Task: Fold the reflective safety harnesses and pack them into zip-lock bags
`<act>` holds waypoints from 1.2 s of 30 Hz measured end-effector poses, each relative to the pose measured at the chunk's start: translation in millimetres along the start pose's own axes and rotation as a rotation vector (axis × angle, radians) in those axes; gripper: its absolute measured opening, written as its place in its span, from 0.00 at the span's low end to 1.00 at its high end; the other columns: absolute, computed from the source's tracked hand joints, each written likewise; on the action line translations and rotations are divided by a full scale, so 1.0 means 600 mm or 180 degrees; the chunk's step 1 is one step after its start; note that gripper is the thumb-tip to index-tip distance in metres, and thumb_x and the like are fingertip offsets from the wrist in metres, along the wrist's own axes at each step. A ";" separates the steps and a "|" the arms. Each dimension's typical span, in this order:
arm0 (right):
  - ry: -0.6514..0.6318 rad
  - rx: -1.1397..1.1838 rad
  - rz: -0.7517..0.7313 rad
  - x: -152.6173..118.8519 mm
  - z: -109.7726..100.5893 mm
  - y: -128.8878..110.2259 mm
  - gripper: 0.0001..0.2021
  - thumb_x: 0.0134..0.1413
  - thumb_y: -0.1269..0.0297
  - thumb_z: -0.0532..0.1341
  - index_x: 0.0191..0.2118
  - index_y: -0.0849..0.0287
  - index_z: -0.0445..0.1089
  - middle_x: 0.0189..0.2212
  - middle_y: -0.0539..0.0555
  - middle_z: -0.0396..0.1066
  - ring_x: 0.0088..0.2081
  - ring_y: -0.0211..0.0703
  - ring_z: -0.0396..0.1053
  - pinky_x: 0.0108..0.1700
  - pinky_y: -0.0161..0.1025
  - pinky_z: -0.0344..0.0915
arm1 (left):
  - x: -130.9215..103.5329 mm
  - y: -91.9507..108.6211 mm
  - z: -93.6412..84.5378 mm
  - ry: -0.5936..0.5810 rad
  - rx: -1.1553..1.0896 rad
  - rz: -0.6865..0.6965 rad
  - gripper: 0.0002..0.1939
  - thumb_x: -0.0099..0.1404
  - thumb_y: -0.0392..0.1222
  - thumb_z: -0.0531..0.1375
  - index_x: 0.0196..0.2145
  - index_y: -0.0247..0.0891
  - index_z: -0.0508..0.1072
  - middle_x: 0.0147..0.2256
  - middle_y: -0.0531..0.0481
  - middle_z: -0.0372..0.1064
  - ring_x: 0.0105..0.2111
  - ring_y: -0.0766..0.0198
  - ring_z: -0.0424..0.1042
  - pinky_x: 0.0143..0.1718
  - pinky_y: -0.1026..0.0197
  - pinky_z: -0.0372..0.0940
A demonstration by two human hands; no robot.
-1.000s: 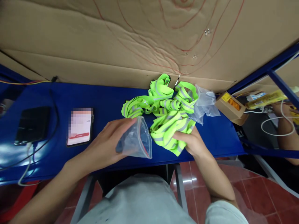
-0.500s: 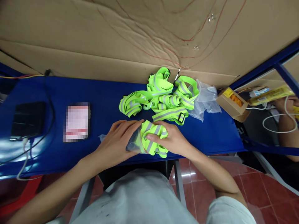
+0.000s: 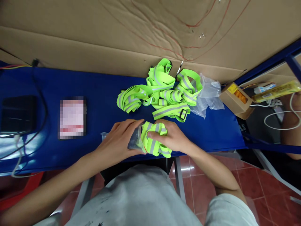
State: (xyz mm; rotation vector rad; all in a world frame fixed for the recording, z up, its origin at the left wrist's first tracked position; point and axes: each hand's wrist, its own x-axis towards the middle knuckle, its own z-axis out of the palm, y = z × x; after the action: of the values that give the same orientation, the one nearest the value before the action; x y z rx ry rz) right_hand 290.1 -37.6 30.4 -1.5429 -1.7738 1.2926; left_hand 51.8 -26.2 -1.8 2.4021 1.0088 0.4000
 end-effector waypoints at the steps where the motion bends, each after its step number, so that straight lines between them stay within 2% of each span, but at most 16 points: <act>1: -0.0166 0.0016 0.0050 0.002 -0.002 -0.001 0.16 0.59 0.49 0.68 0.34 0.57 0.71 0.30 0.49 0.72 0.30 0.40 0.68 0.33 0.38 0.61 | -0.001 -0.001 0.001 -0.0041 0.0004 0.0025 0.57 0.54 0.59 0.76 0.70 0.42 0.51 0.59 0.37 0.65 0.58 0.40 0.69 0.59 0.40 0.64; 6: -0.0685 0.0093 0.0125 0.011 -0.002 -0.001 0.14 0.59 0.52 0.68 0.33 0.58 0.72 0.28 0.47 0.71 0.31 0.39 0.68 0.34 0.37 0.61 | -0.007 0.000 0.007 -0.0345 -0.0242 -0.0039 0.62 0.51 0.63 0.76 0.72 0.44 0.48 0.61 0.36 0.60 0.59 0.38 0.67 0.58 0.39 0.67; 11: -0.0754 0.0063 0.0159 0.011 -0.016 -0.002 0.16 0.60 0.49 0.66 0.33 0.58 0.73 0.28 0.48 0.71 0.30 0.39 0.67 0.32 0.37 0.62 | -0.017 0.003 0.013 -0.0105 -0.0371 -0.0120 0.58 0.55 0.58 0.76 0.72 0.47 0.47 0.60 0.38 0.59 0.56 0.42 0.67 0.57 0.39 0.68; 13: -0.0913 -0.0094 0.0132 0.011 -0.018 -0.003 0.15 0.60 0.51 0.67 0.32 0.58 0.73 0.27 0.48 0.71 0.29 0.39 0.66 0.31 0.37 0.61 | -0.020 0.005 0.014 -0.0077 -0.0378 -0.0055 0.60 0.54 0.56 0.76 0.72 0.47 0.46 0.60 0.38 0.59 0.57 0.42 0.67 0.57 0.39 0.68; 16: -0.1084 -0.0280 -0.0043 0.013 -0.013 -0.004 0.12 0.58 0.56 0.68 0.33 0.60 0.74 0.30 0.49 0.74 0.32 0.40 0.69 0.34 0.37 0.62 | -0.019 0.009 0.012 -0.0345 -0.0331 0.0209 0.62 0.55 0.54 0.77 0.73 0.43 0.43 0.60 0.35 0.59 0.60 0.41 0.65 0.59 0.39 0.66; 18: -0.1008 -0.0165 -0.0076 0.017 -0.005 0.000 0.11 0.57 0.56 0.68 0.35 0.60 0.74 0.31 0.50 0.75 0.33 0.41 0.70 0.36 0.37 0.63 | -0.014 0.012 0.010 -0.0409 -0.0251 0.0310 0.64 0.54 0.54 0.77 0.73 0.39 0.40 0.60 0.32 0.59 0.60 0.40 0.65 0.59 0.39 0.66; 22: -0.0511 0.0093 -0.0034 0.028 0.012 0.015 0.16 0.54 0.53 0.70 0.40 0.58 0.71 0.36 0.50 0.75 0.38 0.44 0.71 0.40 0.39 0.65 | -0.003 0.015 0.011 -0.0159 0.0109 0.0454 0.71 0.49 0.58 0.78 0.74 0.35 0.38 0.62 0.29 0.60 0.59 0.37 0.66 0.59 0.39 0.65; 26: 0.0109 0.0224 -0.0338 0.029 0.026 0.028 0.21 0.51 0.57 0.71 0.44 0.55 0.61 0.41 0.50 0.68 0.43 0.44 0.68 0.47 0.42 0.67 | 0.000 0.012 0.014 -0.0044 0.0266 0.0571 0.68 0.54 0.57 0.76 0.74 0.34 0.37 0.60 0.31 0.65 0.57 0.39 0.69 0.58 0.42 0.66; 29: 0.0012 0.0379 -0.0738 0.015 0.026 0.031 0.21 0.59 0.55 0.67 0.52 0.54 0.61 0.49 0.54 0.67 0.52 0.47 0.68 0.55 0.45 0.67 | -0.002 0.004 0.008 -0.0070 0.0266 0.0442 0.65 0.54 0.52 0.75 0.74 0.34 0.39 0.61 0.32 0.66 0.57 0.40 0.70 0.57 0.44 0.67; 32: 0.0130 0.0394 -0.1036 -0.005 0.018 0.028 0.17 0.72 0.55 0.57 0.61 0.51 0.61 0.58 0.56 0.65 0.62 0.48 0.65 0.64 0.48 0.63 | -0.005 -0.004 -0.005 -0.0081 0.0273 0.0366 0.63 0.55 0.52 0.73 0.74 0.35 0.39 0.62 0.32 0.65 0.57 0.40 0.70 0.58 0.43 0.67; 34: 0.0365 0.0109 -0.1239 -0.014 0.017 0.025 0.12 0.74 0.60 0.54 0.58 0.50 0.67 0.58 0.56 0.67 0.62 0.48 0.66 0.64 0.48 0.63 | -0.006 -0.007 -0.010 -0.0093 0.0296 0.0359 0.62 0.56 0.52 0.72 0.74 0.35 0.39 0.62 0.33 0.65 0.58 0.41 0.71 0.58 0.43 0.67; 36: 0.0499 -0.0197 -0.1408 -0.018 0.023 0.026 0.08 0.71 0.64 0.59 0.52 0.51 0.72 0.54 0.56 0.69 0.58 0.47 0.69 0.61 0.46 0.66 | -0.007 -0.006 -0.010 -0.0120 0.0237 0.0344 0.61 0.57 0.53 0.72 0.74 0.35 0.39 0.61 0.34 0.66 0.57 0.43 0.71 0.58 0.46 0.67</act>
State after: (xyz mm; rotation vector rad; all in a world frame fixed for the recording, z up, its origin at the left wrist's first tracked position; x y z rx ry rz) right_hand 289.8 -53.4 13.2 -1.1536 -1.9245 0.8856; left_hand 44.2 -25.1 0.7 2.5290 0.8949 0.3595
